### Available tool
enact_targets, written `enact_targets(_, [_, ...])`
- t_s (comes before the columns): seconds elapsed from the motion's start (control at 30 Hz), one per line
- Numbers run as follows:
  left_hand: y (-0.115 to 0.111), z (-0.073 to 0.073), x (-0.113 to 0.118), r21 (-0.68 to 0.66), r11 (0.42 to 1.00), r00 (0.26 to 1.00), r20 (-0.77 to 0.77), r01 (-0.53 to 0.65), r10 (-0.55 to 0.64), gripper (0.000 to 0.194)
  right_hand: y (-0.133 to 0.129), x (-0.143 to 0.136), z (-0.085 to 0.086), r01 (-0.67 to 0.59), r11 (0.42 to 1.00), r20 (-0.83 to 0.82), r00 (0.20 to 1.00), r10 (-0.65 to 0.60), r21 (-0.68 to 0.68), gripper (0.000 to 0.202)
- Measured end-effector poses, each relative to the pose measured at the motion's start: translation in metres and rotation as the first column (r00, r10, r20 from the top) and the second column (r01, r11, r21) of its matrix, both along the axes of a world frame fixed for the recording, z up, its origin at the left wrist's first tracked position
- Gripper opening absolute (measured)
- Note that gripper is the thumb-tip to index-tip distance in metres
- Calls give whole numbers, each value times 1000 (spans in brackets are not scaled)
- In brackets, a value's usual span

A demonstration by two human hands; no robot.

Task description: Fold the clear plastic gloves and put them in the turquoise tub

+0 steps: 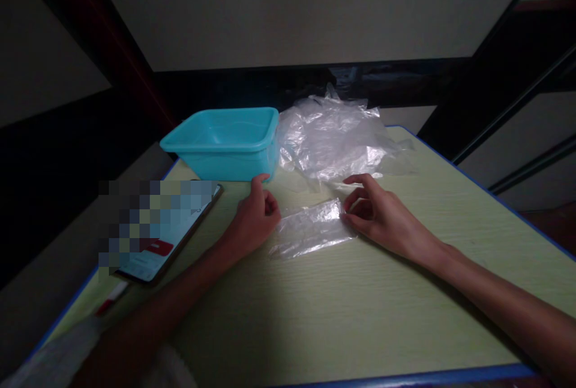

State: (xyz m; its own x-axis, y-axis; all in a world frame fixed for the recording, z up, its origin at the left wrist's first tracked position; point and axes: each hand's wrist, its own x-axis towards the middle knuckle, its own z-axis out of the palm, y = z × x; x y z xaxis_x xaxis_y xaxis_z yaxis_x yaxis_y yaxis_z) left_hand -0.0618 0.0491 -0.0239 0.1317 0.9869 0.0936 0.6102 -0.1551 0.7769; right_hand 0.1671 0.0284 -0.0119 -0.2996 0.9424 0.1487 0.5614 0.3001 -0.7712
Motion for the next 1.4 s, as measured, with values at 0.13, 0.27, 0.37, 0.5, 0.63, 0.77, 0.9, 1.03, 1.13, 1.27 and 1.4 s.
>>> enact_targets(0.13, [1, -2, -1, 15, 1000, 1000, 7, -1, 1, 55, 0, 1, 1, 5, 999, 51, 999, -7, 49, 43])
enact_targets(0.27, [1, -3, -1, 48, 999, 999, 30, -14, 13, 49, -5, -3, 6, -35, 954, 180, 984, -19, 297, 34])
enact_targets(0.37, [0, -1, -1, 84, 996, 998, 54, -34, 29, 43, -13, -9, 7, -258, 889, 351, 929, 120, 379, 47])
enact_targets(0.5, [-2, 2, -1, 141, 988, 996, 74, -57, 47, 36, -19, -16, 0, -459, 841, 586, 778, 225, 286, 73])
enact_targets(0.63, [-2, 0, -1, 177, 983, 996, 81, -43, 29, 33, -19, -17, -8, -452, 864, 643, 734, 220, 220, 86])
enact_targets(0.77, [-3, 1, 0, 211, 977, 997, 74, -6, -9, 28, -19, -16, -9, -430, 883, 655, 724, 215, 186, 90])
enact_targets(0.9, [-10, 6, 1, 255, 964, 995, 47, 73, -88, 33, -19, -17, -7, -429, 892, 672, 704, 230, 144, 92])
enact_targets(1.03, [-16, 9, 2, 234, 961, 989, -19, 147, -147, 39, -19, -17, -7, -415, 898, 669, 710, 220, 146, 92])
enact_targets(1.13, [-17, 8, 2, 203, 969, 990, -34, 143, -139, 40, -19, -17, -8, -407, 900, 662, 719, 212, 154, 91])
enact_targets(1.27, [-14, 6, 1, 214, 969, 992, -63, 120, -109, 39, -19, -17, -9, -395, 903, 661, 725, 195, 166, 91])
enact_targets(1.4, [-12, 4, -1, 290, 950, 985, -160, 113, -69, 37, -20, -18, -9, -378, 911, 667, 723, 179, 166, 93])
